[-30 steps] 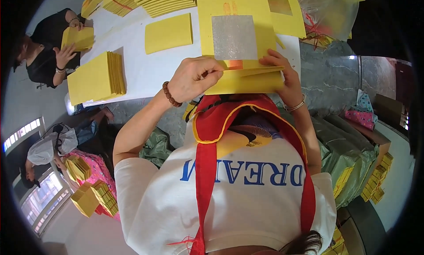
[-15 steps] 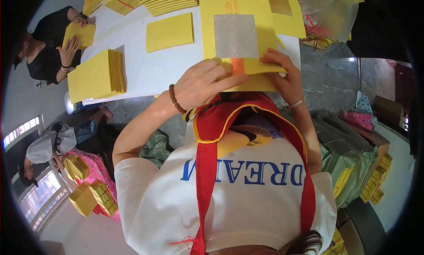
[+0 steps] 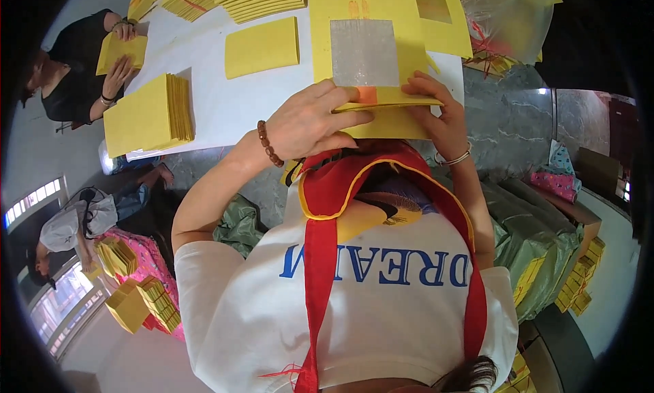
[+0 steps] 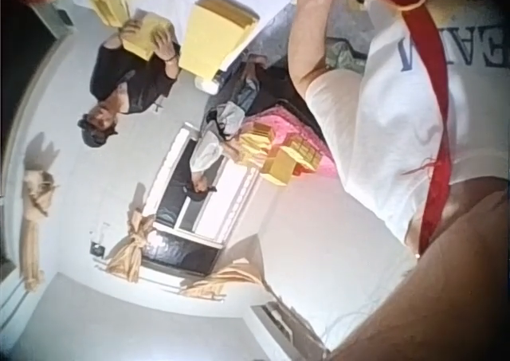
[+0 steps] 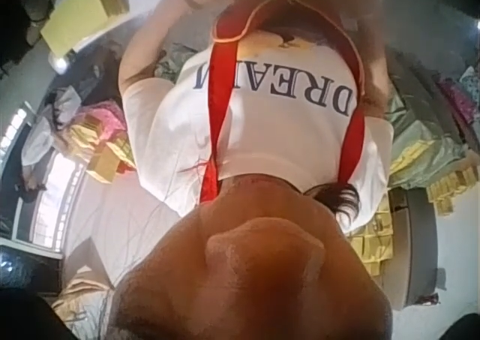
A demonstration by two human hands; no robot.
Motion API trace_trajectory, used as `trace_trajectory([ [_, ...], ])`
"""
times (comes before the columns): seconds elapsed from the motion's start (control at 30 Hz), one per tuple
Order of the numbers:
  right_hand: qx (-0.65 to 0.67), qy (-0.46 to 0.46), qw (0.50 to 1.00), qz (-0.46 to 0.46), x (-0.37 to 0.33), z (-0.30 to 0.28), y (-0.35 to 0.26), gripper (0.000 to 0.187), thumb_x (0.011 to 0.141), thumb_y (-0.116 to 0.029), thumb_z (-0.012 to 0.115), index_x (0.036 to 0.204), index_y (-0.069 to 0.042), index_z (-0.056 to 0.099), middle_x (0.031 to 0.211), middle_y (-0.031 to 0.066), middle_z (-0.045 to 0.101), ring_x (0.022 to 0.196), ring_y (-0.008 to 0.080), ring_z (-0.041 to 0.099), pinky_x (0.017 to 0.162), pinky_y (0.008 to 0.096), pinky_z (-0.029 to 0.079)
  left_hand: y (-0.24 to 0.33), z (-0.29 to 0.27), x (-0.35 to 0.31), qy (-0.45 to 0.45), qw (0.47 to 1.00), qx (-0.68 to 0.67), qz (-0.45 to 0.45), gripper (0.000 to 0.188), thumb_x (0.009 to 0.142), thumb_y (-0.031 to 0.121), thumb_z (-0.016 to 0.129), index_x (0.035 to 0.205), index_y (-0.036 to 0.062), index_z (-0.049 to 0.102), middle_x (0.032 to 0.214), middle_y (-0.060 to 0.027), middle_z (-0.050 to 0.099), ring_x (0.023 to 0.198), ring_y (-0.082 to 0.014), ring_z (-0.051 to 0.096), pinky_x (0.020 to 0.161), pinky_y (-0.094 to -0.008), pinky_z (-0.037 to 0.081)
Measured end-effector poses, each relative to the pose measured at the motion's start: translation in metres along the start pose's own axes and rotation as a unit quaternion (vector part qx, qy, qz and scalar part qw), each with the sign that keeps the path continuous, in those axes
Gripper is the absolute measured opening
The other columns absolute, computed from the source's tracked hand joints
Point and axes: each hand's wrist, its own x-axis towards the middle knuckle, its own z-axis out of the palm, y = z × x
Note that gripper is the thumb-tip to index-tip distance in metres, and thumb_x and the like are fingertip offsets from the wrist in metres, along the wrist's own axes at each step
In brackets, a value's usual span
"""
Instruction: Folding and stacking sheets of yellow joss paper at a work table.
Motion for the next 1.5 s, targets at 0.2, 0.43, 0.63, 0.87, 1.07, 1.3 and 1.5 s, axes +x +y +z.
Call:
trace_trajectory([
  [0.2,0.026,-0.012,0.999,0.017,0.000,-0.001,-0.002,0.040,0.076,0.000,0.064,0.115,-0.006,0.058,0.109,0.0061,0.063,0.121,0.0223,0.047,0.101,0.0342,0.036,-0.009,0.000,-0.002,0.034,0.998,-0.054,0.003,0.023,0.078,0.018,0.068,0.098,0.0074,0.064,0.109,-0.0110,0.056,0.091,-0.0264,0.056,0.074,-0.0346,0.048],
  [0.43,0.176,-0.078,0.981,0.007,-0.003,-0.012,-0.003,0.048,0.076,-0.003,0.066,0.122,-0.005,0.053,0.120,0.0105,0.058,0.120,0.0225,0.047,0.101,0.0327,0.035,-0.006,-0.002,0.000,0.059,0.982,-0.153,-0.098,0.012,0.080,0.006,0.062,0.091,0.0027,0.059,0.103,-0.0143,0.059,0.082,-0.0274,0.060,0.070,-0.0338,0.049],
  [0.63,0.006,0.018,1.000,0.011,-0.004,0.003,0.006,0.030,0.078,-0.001,0.063,0.108,-0.004,0.060,0.116,0.0108,0.059,0.118,0.0227,0.050,0.097,0.0321,0.038,-0.004,0.007,-0.006,0.135,0.982,-0.107,-0.074,0.034,0.078,0.013,0.066,0.108,0.0036,0.054,0.101,-0.0124,0.059,0.085,-0.0313,0.057,0.074,-0.0372,0.046],
  [0.87,0.052,0.031,0.998,0.010,-0.001,0.003,0.005,0.024,0.080,0.001,0.061,0.103,-0.005,0.062,0.112,0.0089,0.062,0.118,0.0219,0.050,0.096,0.0317,0.040,-0.029,0.016,-0.014,0.166,0.981,0.002,-0.104,0.046,0.070,0.008,0.067,0.115,0.0080,0.056,0.109,-0.0108,0.056,0.098,-0.0295,0.051,0.083,-0.0364,0.040],
  [1.07,-0.040,0.064,0.996,-0.055,0.011,-0.004,-0.007,0.030,0.072,-0.005,0.068,0.101,-0.007,0.063,0.113,0.0092,0.061,0.116,0.0251,0.052,0.097,0.0347,0.038,-0.031,0.005,-0.008,0.153,0.981,0.112,-0.052,0.039,0.069,0.002,0.055,0.107,0.0121,0.062,0.105,-0.0069,0.058,0.097,-0.0243,0.053,0.079,-0.0335,0.040],
  [1.3,-0.192,-0.060,0.961,-0.192,0.000,-0.017,-0.028,0.020,0.075,-0.017,0.065,0.093,-0.010,0.063,0.103,0.0057,0.064,0.101,0.0225,0.060,0.085,0.0352,0.037,-0.006,-0.003,-0.027,0.110,0.992,0.061,0.004,0.032,0.074,0.019,0.056,0.104,0.0062,0.062,0.099,-0.0103,0.062,0.086,-0.0255,0.059,0.074,-0.0346,0.045],
  [1.5,-0.138,-0.056,0.986,-0.074,-0.015,-0.011,-0.025,0.017,0.081,-0.012,0.061,0.098,-0.008,0.063,0.097,0.0055,0.065,0.090,0.0210,0.061,0.081,0.0331,0.040,-0.001,0.009,-0.027,0.207,0.969,-0.065,-0.117,0.023,0.079,0.015,0.063,0.099,0.0036,0.062,0.078,-0.0129,0.062,0.069,-0.0290,0.060,0.065,-0.0347,0.047],
])
